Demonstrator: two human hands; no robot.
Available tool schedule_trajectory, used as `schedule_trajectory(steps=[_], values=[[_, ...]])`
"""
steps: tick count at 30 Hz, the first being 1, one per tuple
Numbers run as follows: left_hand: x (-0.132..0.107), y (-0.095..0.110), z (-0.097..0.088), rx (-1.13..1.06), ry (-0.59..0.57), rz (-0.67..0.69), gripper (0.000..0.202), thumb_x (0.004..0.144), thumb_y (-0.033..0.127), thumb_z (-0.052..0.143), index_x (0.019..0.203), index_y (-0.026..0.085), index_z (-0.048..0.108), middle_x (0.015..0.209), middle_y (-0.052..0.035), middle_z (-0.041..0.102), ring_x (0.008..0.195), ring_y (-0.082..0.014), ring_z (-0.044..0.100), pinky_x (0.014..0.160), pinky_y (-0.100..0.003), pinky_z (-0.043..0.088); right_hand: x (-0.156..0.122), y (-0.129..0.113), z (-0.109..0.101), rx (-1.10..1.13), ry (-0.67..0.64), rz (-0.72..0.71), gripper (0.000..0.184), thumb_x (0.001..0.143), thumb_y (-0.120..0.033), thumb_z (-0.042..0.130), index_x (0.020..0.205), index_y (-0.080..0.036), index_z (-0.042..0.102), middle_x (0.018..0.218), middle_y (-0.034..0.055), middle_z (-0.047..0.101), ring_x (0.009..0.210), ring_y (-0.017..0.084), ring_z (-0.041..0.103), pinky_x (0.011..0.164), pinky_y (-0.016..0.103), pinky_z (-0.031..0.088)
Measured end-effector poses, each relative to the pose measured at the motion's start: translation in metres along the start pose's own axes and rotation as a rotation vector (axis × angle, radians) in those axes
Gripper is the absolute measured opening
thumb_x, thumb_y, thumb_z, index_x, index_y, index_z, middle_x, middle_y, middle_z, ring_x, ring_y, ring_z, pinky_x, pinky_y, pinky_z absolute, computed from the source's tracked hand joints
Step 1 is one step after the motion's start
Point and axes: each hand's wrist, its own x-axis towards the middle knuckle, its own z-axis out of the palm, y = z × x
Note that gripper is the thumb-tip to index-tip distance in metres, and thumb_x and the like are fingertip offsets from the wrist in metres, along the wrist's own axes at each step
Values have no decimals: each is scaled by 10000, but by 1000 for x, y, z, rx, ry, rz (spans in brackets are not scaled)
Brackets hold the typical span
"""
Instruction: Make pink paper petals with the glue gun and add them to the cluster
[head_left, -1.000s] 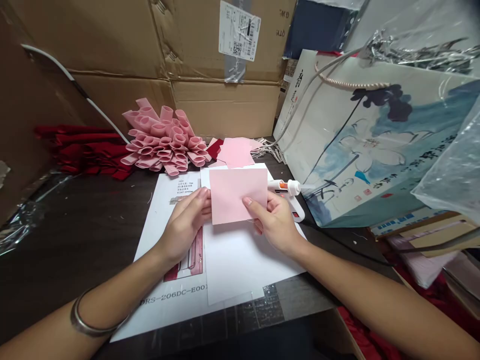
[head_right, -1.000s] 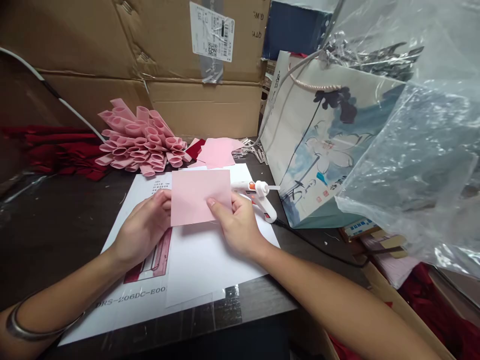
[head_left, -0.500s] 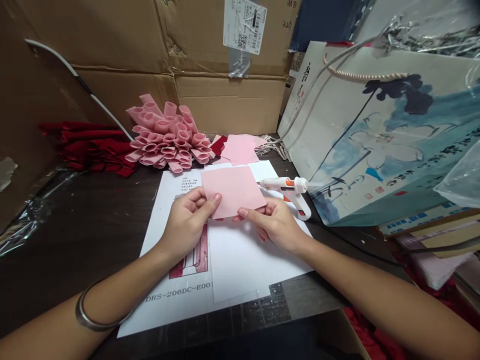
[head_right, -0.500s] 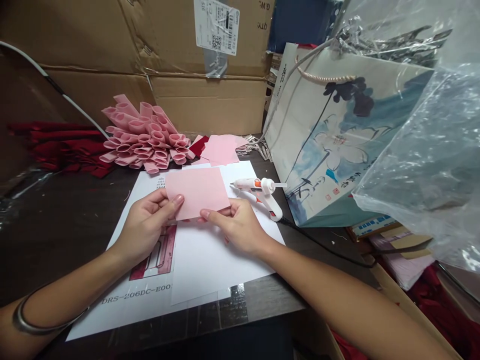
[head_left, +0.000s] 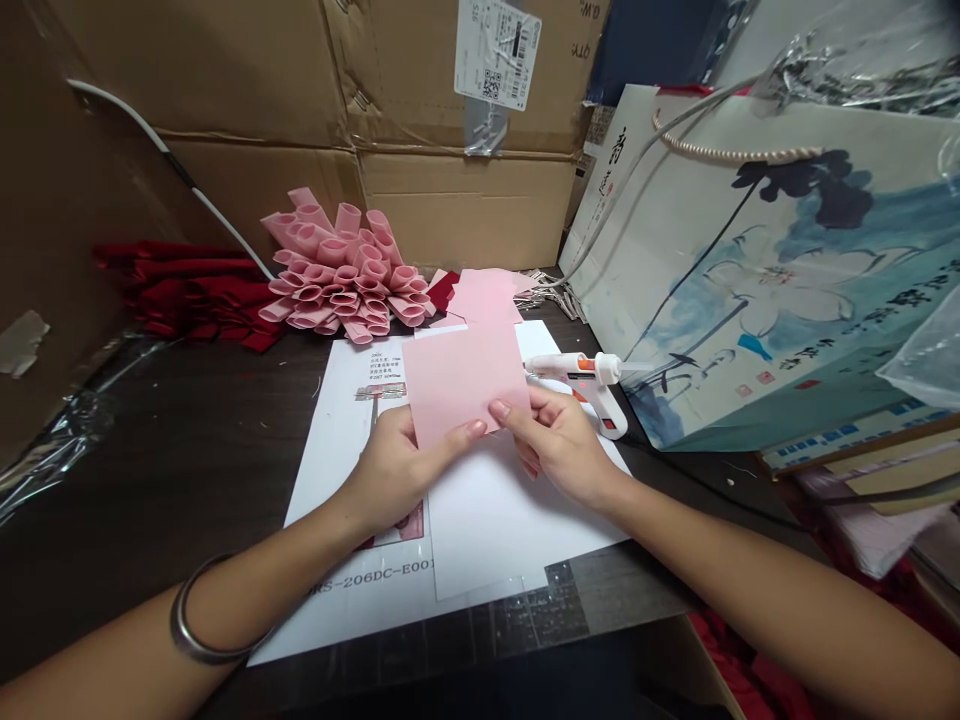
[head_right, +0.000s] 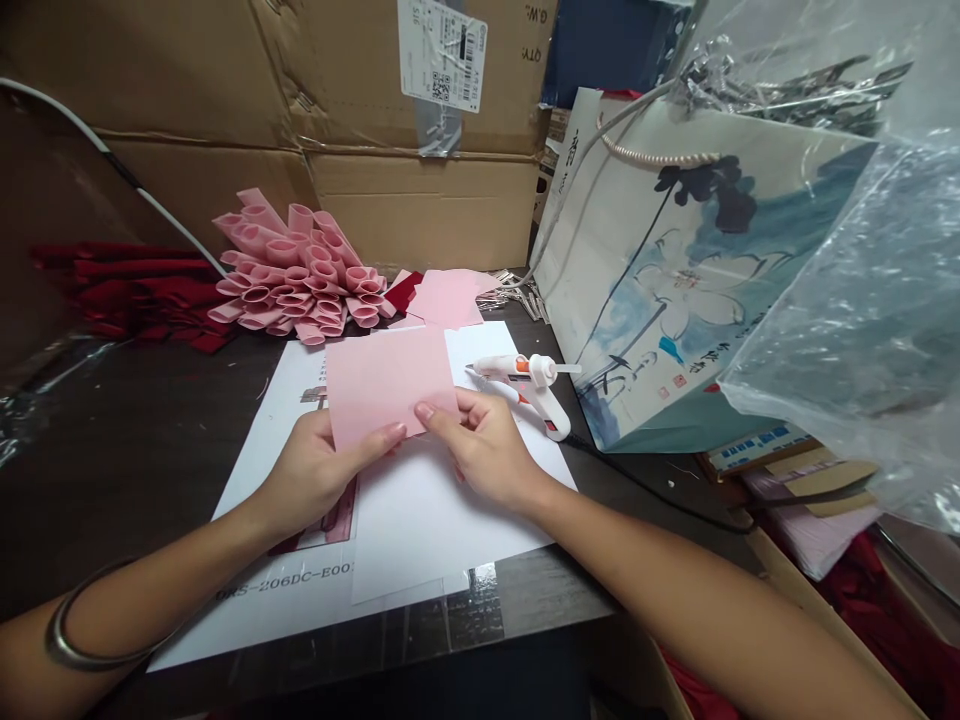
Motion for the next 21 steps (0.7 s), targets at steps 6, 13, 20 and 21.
schedule_trajectory(steps=[6,13,20,21], values=[[1,-3,-1,85,132,59,247,824,362,683,651,186,705,673,-21,703,607,-157,628,561,-244,498,-2,-6,4,32,-98,47,252,827,-396,685,916,-162,653,738,17,701,416,51,449,349,185,316],[0,0,-1,60,37,79,174,870,309,649,775,200,746,804,-23,751,732,-158,680,673,-235,542,-2,-5,5,5,-76,5,129,838,-297,672,831,-172,700,772,28,722,581,102,606,425,207,395],[-1,2,-1,88,45,105,102,844,276,683,843,202,753,860,-24,759,783,-179,703,707,-255,563,-1,-4,3,-41,-12,-14,130,824,-298,686,789,-172,689,745,22,713,597,106,613,463,214,428],[-1,2,-1,104,47,94,117,848,290,679,841,199,753,860,-29,759,783,-184,704,698,-259,564,-1,-4,3,-38,-2,-13,127,819,-296,690,787,-173,687,740,20,711,594,105,613,465,215,430]])
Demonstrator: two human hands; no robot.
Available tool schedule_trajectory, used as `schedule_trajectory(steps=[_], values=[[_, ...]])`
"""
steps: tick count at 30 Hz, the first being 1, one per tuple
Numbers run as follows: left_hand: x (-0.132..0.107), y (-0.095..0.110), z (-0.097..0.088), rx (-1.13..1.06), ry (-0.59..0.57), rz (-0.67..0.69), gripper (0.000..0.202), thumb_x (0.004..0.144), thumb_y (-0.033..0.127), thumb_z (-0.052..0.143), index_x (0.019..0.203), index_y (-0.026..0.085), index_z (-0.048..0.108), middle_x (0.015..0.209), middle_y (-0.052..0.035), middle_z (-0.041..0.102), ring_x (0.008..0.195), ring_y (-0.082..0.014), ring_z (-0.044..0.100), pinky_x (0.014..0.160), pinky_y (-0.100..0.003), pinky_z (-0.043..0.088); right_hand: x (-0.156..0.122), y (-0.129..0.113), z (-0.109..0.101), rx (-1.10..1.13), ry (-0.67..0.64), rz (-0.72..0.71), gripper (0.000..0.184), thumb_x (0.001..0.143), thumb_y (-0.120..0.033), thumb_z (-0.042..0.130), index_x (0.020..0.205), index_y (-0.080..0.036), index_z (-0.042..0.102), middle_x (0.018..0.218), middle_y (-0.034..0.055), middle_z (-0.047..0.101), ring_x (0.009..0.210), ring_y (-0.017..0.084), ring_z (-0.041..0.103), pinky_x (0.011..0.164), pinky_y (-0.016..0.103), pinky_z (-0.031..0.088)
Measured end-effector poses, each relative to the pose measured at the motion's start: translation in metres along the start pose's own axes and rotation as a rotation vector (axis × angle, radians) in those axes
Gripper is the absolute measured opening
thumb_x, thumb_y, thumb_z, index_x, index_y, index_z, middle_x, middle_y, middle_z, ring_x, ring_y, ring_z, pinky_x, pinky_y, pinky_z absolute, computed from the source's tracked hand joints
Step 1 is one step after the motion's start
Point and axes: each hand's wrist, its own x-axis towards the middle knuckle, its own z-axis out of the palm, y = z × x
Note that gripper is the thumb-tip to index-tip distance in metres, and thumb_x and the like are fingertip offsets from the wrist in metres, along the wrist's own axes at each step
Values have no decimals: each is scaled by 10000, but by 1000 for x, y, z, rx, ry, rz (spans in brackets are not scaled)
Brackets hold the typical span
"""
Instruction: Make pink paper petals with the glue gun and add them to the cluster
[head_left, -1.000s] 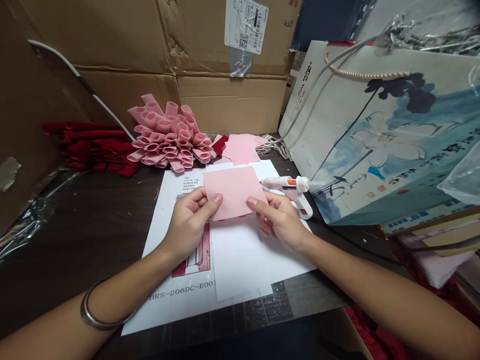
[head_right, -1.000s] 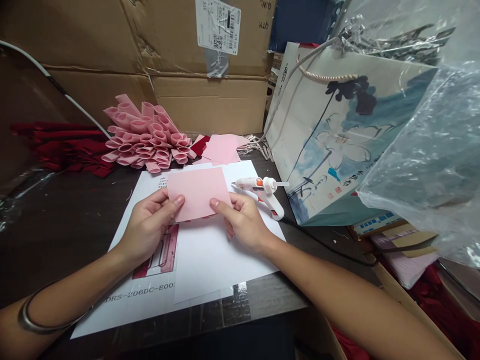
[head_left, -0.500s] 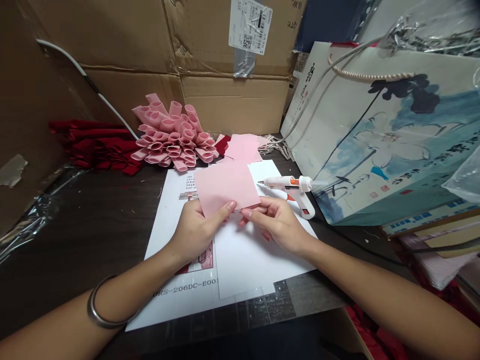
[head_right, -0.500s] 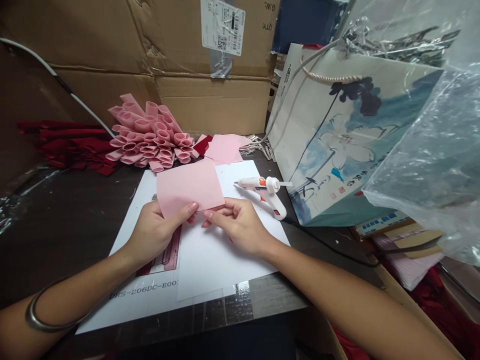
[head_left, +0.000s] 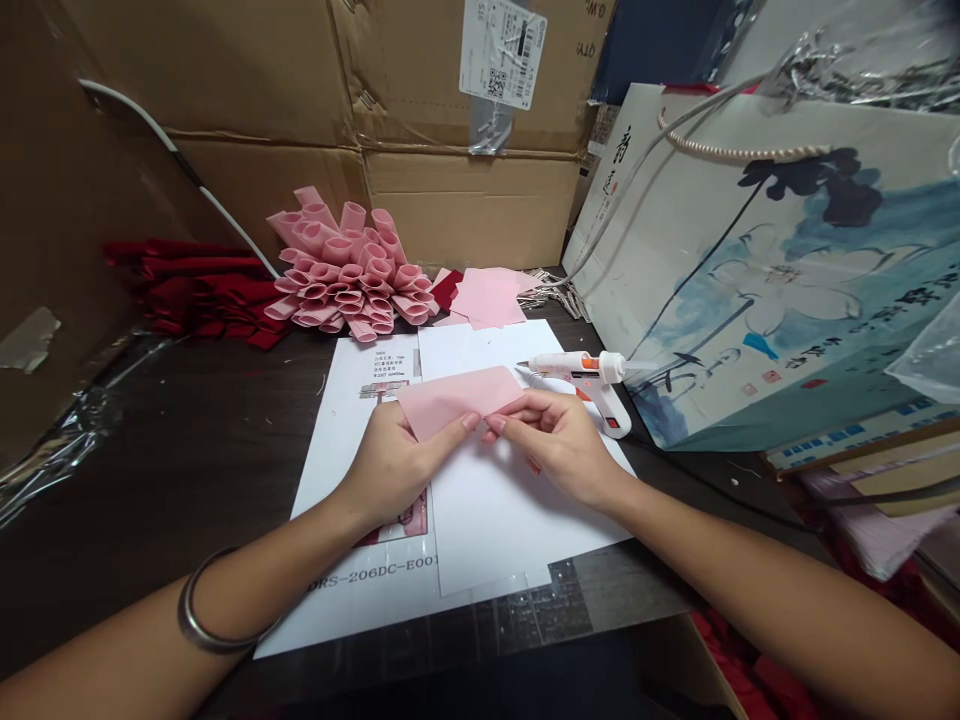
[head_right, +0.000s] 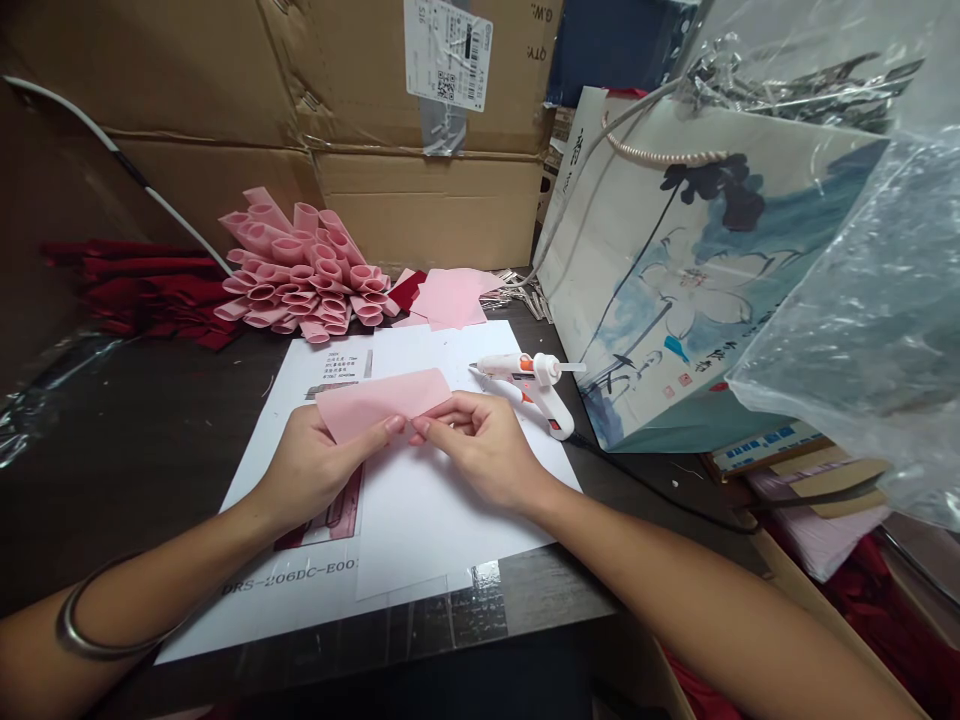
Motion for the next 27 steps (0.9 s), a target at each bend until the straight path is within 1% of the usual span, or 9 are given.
schedule_trajectory(steps=[4,7,13,16,19,22,25,27], values=[[0,0,0,66,7,-65,194,870,347,647,876,183,750,842,-43,757,759,-191,702,644,-262,557,-1,-1,1,29,47,-11,120,794,-290,712,803,-174,683,727,14,706,574,98,605,471,215,434],[0,3,2,99,10,-80,211,872,342,639,885,167,755,797,-45,753,704,-174,690,585,-237,531,-1,0,1,26,54,-18,139,801,-306,711,814,-171,681,734,20,710,566,96,599,482,220,436],[-1,5,3,104,-13,-77,185,836,324,670,839,157,749,681,-41,720,659,-181,676,486,-221,486,-1,2,0,-3,3,-25,153,856,-328,666,846,-177,642,741,11,700,571,94,579,492,223,403],[-1,3,3,126,-12,-78,186,829,323,671,832,151,741,659,-34,709,612,-164,658,450,-206,457,-2,3,0,-23,-14,-19,173,882,-347,636,860,-177,617,708,-5,668,567,93,560,492,223,380],[-2,1,2,173,9,-111,232,841,358,655,817,139,729,611,-24,685,513,-136,611,402,-195,416,-3,3,0,-38,-36,-2,186,901,-360,611,866,-178,593,650,-29,614,538,85,520,485,217,353],[-3,0,2,223,6,-134,298,871,396,615,758,136,705,493,3,604,399,-111,529,349,-192,353,-3,4,1,-64,-53,4,176,921,-352,583,880,-180,576,629,-44,574,529,79,490,485,210,340],[-5,-1,2,262,-5,-103,326,887,400,587,719,139,689,438,17,547,371,-110,503,344,-199,338,-3,3,2,-84,-64,10,174,928,-340,574,874,-175,567,629,-43,562,545,77,490,493,200,349],[-5,-3,2,289,7,-98,336,887,408,582,722,139,695,426,14,539,385,-124,521,356,-209,355,-3,0,1,-21,-139,33,178,923,-341,580,868,-173,561,613,-52,555,490,65,457,454,191,334]])
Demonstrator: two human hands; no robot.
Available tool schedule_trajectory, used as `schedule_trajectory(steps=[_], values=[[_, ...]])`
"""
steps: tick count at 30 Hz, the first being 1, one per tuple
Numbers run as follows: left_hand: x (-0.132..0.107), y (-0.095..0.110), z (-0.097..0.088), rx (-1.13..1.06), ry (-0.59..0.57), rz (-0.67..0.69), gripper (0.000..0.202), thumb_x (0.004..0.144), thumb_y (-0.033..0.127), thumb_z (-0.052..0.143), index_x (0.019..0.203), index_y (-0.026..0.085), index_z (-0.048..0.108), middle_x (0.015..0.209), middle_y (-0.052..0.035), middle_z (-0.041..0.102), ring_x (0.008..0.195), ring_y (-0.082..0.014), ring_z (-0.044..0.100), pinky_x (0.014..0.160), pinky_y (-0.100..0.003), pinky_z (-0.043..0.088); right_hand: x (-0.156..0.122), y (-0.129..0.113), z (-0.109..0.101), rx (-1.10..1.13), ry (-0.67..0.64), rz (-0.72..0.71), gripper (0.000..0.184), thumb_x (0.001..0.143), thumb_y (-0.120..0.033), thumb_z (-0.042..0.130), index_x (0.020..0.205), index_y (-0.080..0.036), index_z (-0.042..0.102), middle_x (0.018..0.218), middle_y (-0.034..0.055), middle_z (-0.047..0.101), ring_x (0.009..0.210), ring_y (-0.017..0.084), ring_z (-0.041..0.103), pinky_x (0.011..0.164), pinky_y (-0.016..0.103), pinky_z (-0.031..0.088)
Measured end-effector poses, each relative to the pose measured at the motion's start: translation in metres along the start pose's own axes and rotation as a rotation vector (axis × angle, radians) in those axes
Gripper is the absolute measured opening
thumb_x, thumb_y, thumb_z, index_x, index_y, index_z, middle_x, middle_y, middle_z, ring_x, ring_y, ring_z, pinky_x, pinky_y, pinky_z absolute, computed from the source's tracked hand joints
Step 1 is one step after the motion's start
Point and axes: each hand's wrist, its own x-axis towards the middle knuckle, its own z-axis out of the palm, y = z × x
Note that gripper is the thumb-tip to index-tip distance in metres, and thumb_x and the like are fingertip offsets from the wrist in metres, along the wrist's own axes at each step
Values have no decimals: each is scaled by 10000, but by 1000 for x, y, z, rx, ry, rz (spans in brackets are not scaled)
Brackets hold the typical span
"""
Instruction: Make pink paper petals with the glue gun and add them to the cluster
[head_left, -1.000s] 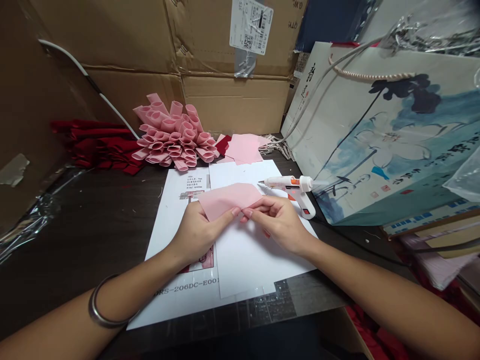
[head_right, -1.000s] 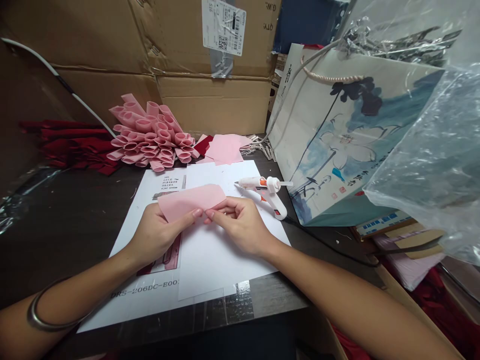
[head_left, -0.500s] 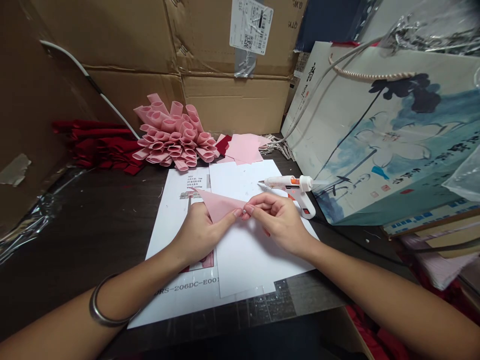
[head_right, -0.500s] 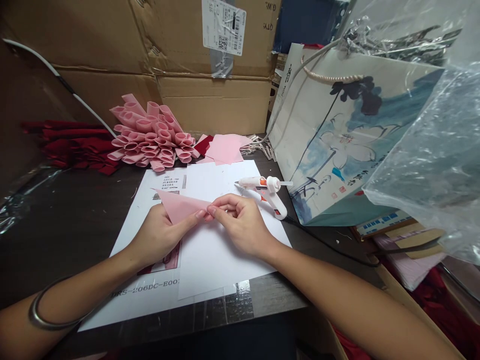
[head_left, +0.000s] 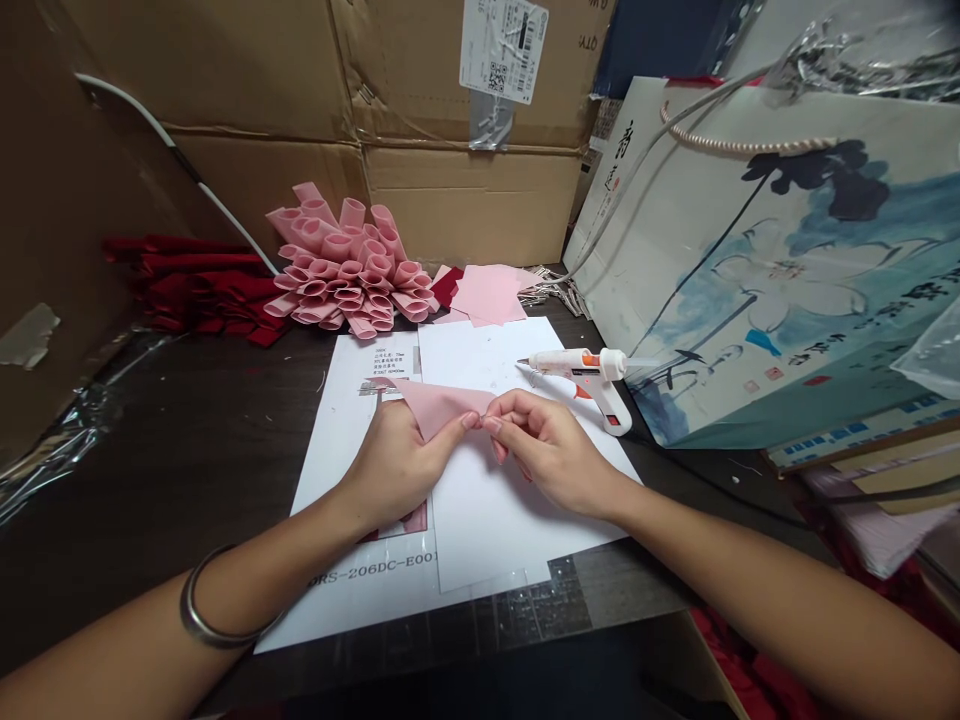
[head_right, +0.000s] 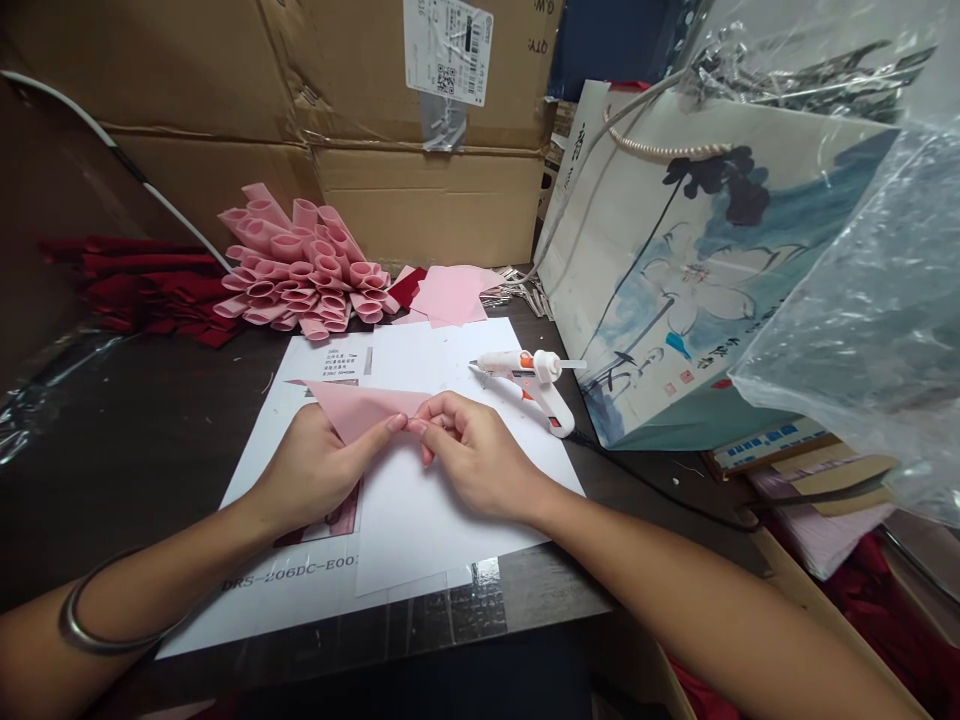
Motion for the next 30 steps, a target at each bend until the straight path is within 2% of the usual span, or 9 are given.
schedule_trajectory(steps=[5,11,16,18,20,23,26,28,30], values=[[9,-4,-2,-16,126,34,256,848,351,644,731,135,711,629,-33,691,580,-152,641,516,-228,475,-6,-9,-6,358,-310,10,138,893,-295,626,856,-182,556,552,-74,547,382,52,420,397,181,372],[15,-6,-4,-131,181,27,236,829,360,676,801,135,739,766,-56,751,710,-166,691,644,-238,532,-5,-12,-12,256,-257,36,150,843,-293,683,819,-168,605,601,-34,623,396,46,461,381,166,386],[12,-6,-2,-143,147,37,245,831,367,670,771,138,732,742,-52,743,680,-160,672,589,-231,514,2,-14,-8,-26,167,-47,296,796,-407,715,690,-161,589,507,-21,569,369,57,428,341,185,318],[11,-6,-2,-150,129,29,250,829,377,673,797,138,734,756,-53,744,680,-161,667,579,-233,508,7,-13,-9,-77,366,-108,265,811,-401,692,900,-158,639,783,56,700,361,41,408,340,214,337],[10,-6,-2,-157,120,20,255,829,384,673,823,137,736,774,-57,743,686,-164,661,573,-236,503,10,-11,-11,-104,345,-144,674,781,-308,718,1388,-281,425,1383,139,530,409,29,450,384,250,424],[9,-7,-2,-153,126,13,262,831,384,666,805,131,728,739,-55,728,655,-160,638,544,-235,486,10,-8,-11,-177,206,-172,1134,761,-243,731,1484,-510,-101,1628,90,-14,472,19,475,449,283,476],[8,-7,-1,-152,135,18,265,827,382,670,773,126,711,708,-46,708,629,-149,616,535,-227,473,6,-7,-6,-284,208,-181,901,794,-309,723,1500,-423,175,1590,93,217,472,25,437,453,267,429],[8,-7,-1,-139,145,27,271,828,384,669,763,123,706,667,-34,682,590,-136,587,505,-219,446,4,-5,-2,-338,240,-179,517,812,-338,710,1290,-278,520,1328,87,559,459,39,412,436,248,366],[7,-6,-1,-121,159,35,280,829,386,665,736,123,698,606,-14,638,536,-121,544,463,-213,402,3,-1,1,-364,258,-171,236,827,-358,694,1000,-205,641,967,44,678,439,53,386,410,237,293]])
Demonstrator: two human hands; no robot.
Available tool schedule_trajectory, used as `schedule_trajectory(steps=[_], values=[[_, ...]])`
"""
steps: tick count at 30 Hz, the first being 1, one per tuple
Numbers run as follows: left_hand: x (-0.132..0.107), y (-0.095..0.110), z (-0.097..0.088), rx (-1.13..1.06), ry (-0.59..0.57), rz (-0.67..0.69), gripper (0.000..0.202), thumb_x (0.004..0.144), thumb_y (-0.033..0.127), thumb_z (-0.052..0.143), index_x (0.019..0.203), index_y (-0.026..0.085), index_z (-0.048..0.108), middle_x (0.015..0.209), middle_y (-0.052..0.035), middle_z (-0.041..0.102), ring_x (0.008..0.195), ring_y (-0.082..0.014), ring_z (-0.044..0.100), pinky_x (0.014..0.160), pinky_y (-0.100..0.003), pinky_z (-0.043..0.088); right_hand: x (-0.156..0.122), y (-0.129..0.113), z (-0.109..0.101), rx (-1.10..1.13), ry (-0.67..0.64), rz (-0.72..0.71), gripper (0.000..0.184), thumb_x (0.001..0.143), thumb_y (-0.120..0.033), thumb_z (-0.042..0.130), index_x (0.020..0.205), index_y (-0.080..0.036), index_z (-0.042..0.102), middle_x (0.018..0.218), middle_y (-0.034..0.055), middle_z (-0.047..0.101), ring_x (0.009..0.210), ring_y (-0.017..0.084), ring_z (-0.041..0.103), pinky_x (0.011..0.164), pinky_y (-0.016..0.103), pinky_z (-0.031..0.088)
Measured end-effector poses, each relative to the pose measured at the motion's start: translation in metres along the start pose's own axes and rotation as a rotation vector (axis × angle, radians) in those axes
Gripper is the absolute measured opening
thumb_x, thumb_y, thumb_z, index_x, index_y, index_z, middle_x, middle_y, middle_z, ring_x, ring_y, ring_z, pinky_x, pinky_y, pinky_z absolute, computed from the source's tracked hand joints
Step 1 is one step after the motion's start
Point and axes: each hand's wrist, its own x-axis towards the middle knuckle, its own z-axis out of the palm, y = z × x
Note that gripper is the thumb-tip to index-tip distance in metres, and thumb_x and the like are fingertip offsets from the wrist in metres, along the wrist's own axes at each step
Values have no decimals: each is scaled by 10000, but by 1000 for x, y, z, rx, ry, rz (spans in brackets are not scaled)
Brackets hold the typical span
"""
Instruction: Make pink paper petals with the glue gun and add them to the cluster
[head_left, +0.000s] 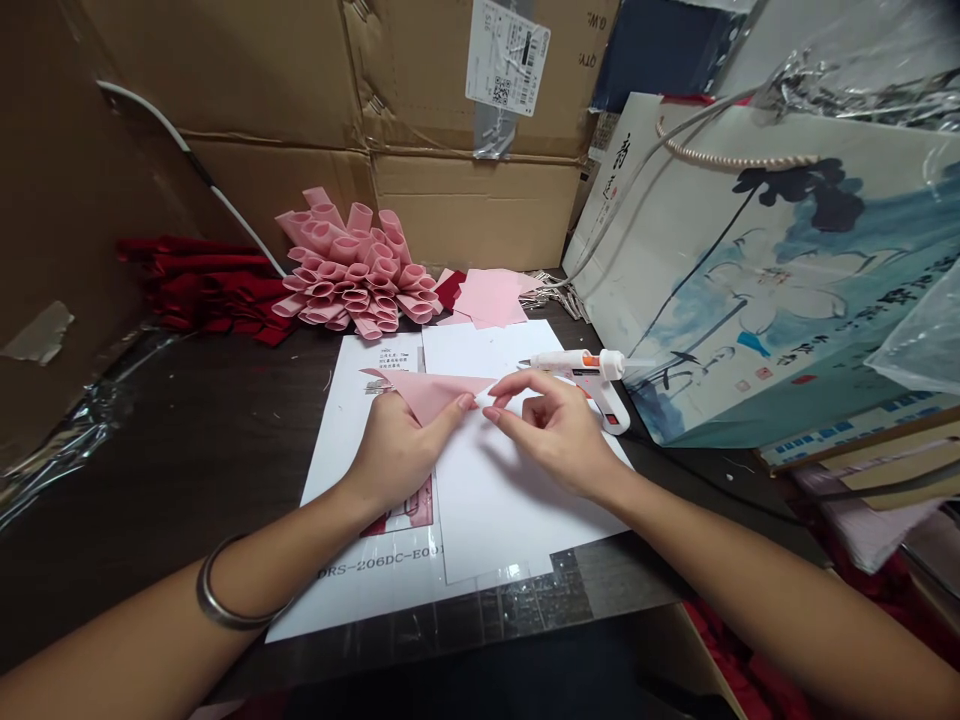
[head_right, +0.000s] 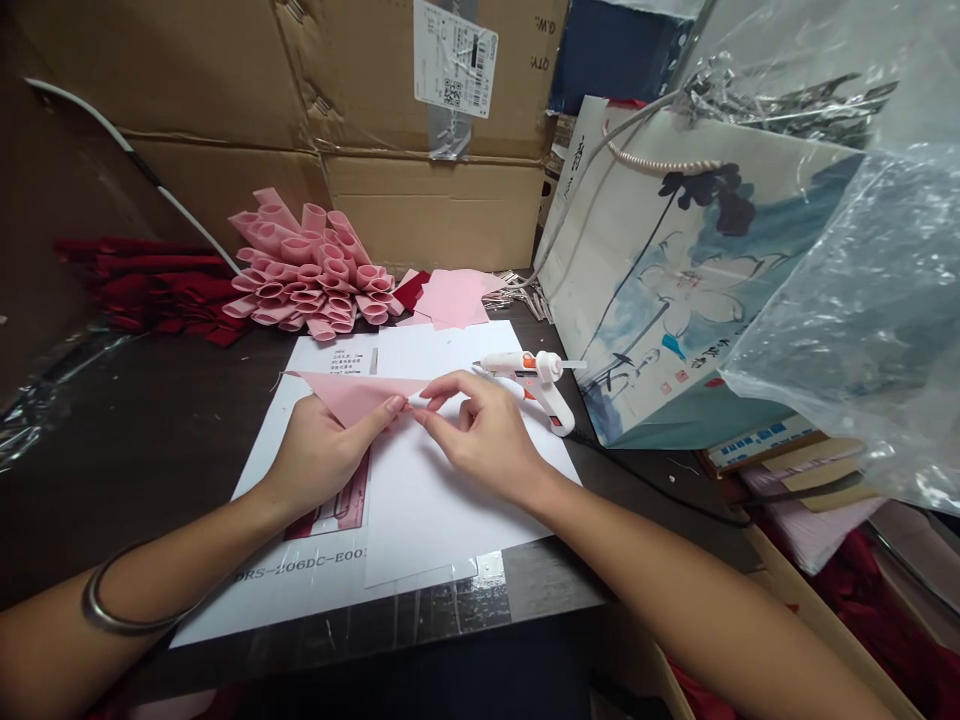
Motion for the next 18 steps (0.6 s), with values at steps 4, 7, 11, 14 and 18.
schedule_trajectory(steps=[4,7,11,14,18], values=[[-2,2,1,28,8,20,298,837,372,655,660,133,666,517,20,544,471,-100,472,425,-212,351,1,4,5,-13,29,-17,203,829,-382,694,891,-190,671,766,10,658,426,63,373,400,243,257],[-3,4,2,44,-7,27,283,843,372,649,690,136,681,543,13,567,483,-102,487,439,-215,369,1,4,5,-24,49,-44,192,841,-373,686,888,-188,680,784,13,671,442,67,385,417,249,281],[-4,5,2,70,-17,10,334,851,381,637,619,140,640,517,10,551,471,-106,488,429,-222,369,1,3,4,-33,15,-58,145,875,-327,645,880,-187,685,808,13,681,486,76,422,461,251,322],[-4,4,2,77,-20,28,318,844,392,650,664,131,670,556,-5,592,500,-112,511,452,-225,389,1,3,3,-30,-18,-54,136,901,-306,608,891,-184,668,830,11,672,552,89,469,504,247,352],[-3,1,1,128,-34,48,320,837,418,655,769,113,723,576,-22,617,509,-123,521,456,-236,397,2,1,1,-28,-78,-48,138,926,-293,564,898,-179,636,874,17,650,640,104,511,554,246,386]])
